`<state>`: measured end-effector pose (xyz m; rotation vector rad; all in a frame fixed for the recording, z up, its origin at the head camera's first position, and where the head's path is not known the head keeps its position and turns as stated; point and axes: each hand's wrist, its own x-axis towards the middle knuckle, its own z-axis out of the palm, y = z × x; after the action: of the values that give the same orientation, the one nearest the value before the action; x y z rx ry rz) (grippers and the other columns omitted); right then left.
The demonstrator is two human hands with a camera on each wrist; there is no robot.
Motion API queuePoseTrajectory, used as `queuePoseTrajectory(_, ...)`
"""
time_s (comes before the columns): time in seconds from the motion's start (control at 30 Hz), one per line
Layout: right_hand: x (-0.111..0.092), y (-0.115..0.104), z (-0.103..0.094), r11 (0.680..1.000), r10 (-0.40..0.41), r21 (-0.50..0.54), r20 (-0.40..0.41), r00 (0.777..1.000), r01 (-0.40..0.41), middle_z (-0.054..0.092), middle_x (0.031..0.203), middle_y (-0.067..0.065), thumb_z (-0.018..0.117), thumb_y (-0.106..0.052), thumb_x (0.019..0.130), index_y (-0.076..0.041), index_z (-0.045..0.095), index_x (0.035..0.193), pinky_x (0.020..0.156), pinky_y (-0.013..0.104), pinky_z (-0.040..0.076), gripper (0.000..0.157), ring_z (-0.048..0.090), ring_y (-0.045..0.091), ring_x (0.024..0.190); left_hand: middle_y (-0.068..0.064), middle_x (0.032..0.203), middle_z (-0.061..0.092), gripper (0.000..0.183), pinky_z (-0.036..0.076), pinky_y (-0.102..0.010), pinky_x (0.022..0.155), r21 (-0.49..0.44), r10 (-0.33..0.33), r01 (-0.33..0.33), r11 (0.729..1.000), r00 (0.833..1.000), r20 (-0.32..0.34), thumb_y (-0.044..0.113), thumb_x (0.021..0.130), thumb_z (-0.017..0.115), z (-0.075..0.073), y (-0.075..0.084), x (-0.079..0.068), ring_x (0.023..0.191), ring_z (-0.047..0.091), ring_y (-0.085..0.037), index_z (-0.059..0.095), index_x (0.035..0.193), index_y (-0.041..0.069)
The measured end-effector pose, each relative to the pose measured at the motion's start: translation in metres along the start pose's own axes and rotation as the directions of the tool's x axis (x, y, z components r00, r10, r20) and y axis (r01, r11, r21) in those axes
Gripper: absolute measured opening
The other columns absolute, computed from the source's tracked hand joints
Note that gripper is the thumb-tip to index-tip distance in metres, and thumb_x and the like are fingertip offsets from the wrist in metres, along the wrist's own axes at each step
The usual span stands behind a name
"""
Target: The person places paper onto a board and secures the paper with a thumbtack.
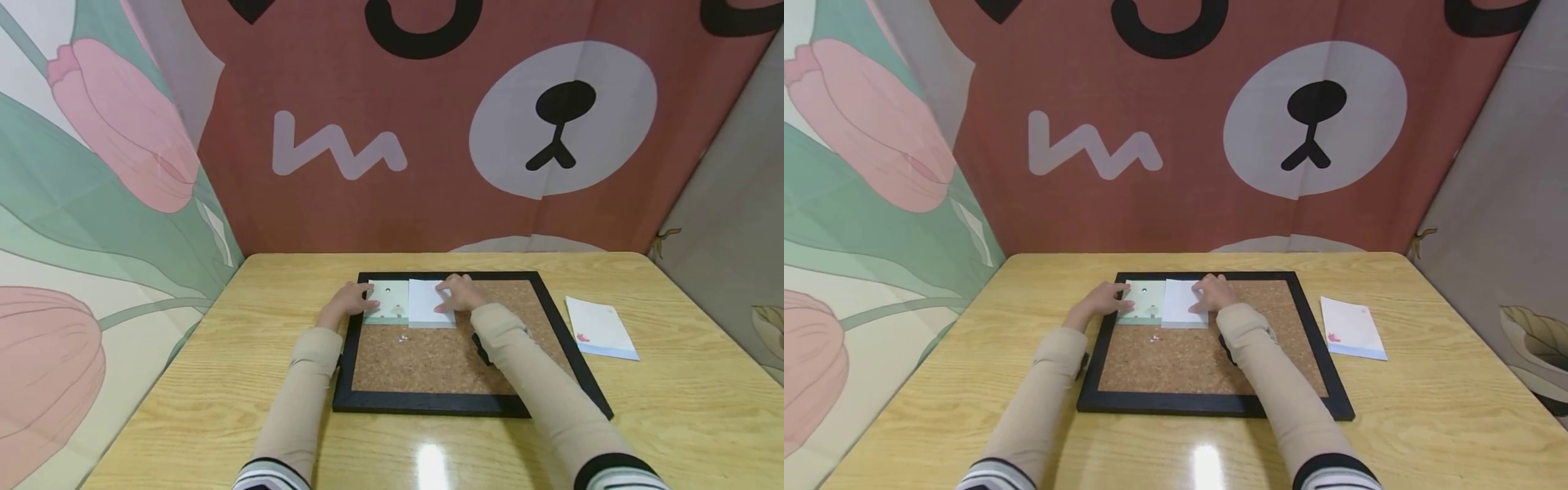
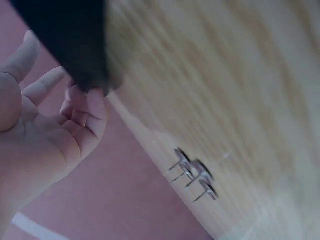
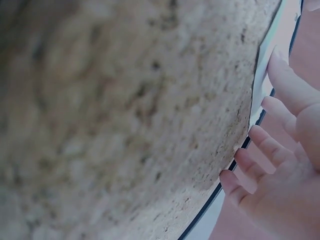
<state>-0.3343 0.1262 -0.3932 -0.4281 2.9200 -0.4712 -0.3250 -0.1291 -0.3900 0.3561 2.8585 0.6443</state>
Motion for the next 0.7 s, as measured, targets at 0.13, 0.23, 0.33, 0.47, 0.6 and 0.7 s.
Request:
queuePoseTrajectory(0.13,0.0,0.001,0.001,1.0,0.002,0.006,-0.004,1.0,-0.002,0.044,0.128,0.014,0.072,-0.032,0.075,-0.011,0.056,0.123,0.089,0.049,0.032,0.055,0.037,0.032,0.111,-0.021,0.125,0.047,0.051,0.036,-0.043,0.092,-0.077,0.052,-0.053,0.996,0.998,-0.02,0.025,0.088,0.058,-0.005,-0.001,-0.007,0.116,0.041,-0.034,0.044,0.131,0.0)
queuePoseTrajectory(0.23,-0.001,0.001,0.0,1.0,-0.011,0.005,-0.013,1.0,0.011,0.044,0.128,0.015,0.072,-0.032,0.075,-0.011,0.056,0.123,0.089,0.05,0.033,0.055,0.037,0.033,0.111,-0.023,0.119,0.05,0.049,0.042,-0.042,0.084,-0.143,0.049,-0.055,0.988,0.998,-0.047,0.021,0.087,0.059,-0.009,-0.004,-0.015,0.108,0.048,-0.034,0.046,0.128,-0.002)
queuePoseTrajectory(0.33,-0.002,0.001,0.0,1.0,-0.022,0.007,-0.02,1.0,0.023,0.044,0.127,0.015,0.072,-0.032,0.075,-0.01,0.056,0.122,0.089,0.05,0.032,0.055,0.038,0.033,0.11,-0.024,0.117,0.051,0.048,0.043,-0.042,0.083,-0.179,0.027,-0.039,0.983,0.997,-0.071,0.022,0.087,0.059,-0.013,-0.008,-0.022,0.106,0.049,-0.033,0.047,0.128,-0.002)
queuePoseTrajectory(0.47,-0.002,0.002,0.0,0.999,-0.041,-0.005,-0.032,0.999,0.041,0.044,0.128,0.015,0.072,-0.033,0.075,-0.011,0.057,0.122,0.089,0.05,0.032,0.055,0.038,0.033,0.11,-0.023,0.11,0.054,0.049,0.043,-0.042,0.079,-0.187,0.022,-0.038,0.982,0.996,-0.088,0.021,0.087,0.06,-0.017,-0.009,-0.032,0.097,0.052,-0.032,0.047,0.128,-0.001)
queuePoseTrajectory(0.6,-0.003,0.003,0.001,0.999,-0.047,-0.009,-0.041,0.998,0.047,0.044,0.128,0.015,0.072,-0.033,0.074,-0.011,0.057,0.122,0.089,0.051,0.032,0.055,0.038,0.034,0.112,-0.02,0.103,0.056,0.049,0.045,-0.04,0.074,-0.18,0.024,-0.041,0.983,0.995,-0.095,0.021,0.086,0.061,-0.02,-0.007,-0.042,0.089,0.054,-0.029,0.047,0.128,0.0)
queuePoseTrajectory(0.7,-0.002,0.002,0.001,0.999,-0.036,-0.004,-0.035,0.999,0.036,0.043,0.129,0.016,0.072,-0.033,0.075,-0.011,0.056,0.123,0.09,0.052,0.031,0.055,0.036,0.036,0.113,-0.017,0.101,0.057,0.049,0.045,-0.038,0.071,-0.171,0.02,-0.036,0.985,0.995,-0.094,0.022,0.085,0.062,-0.021,-0.003,-0.048,0.085,0.055,-0.026,0.047,0.128,0.001)
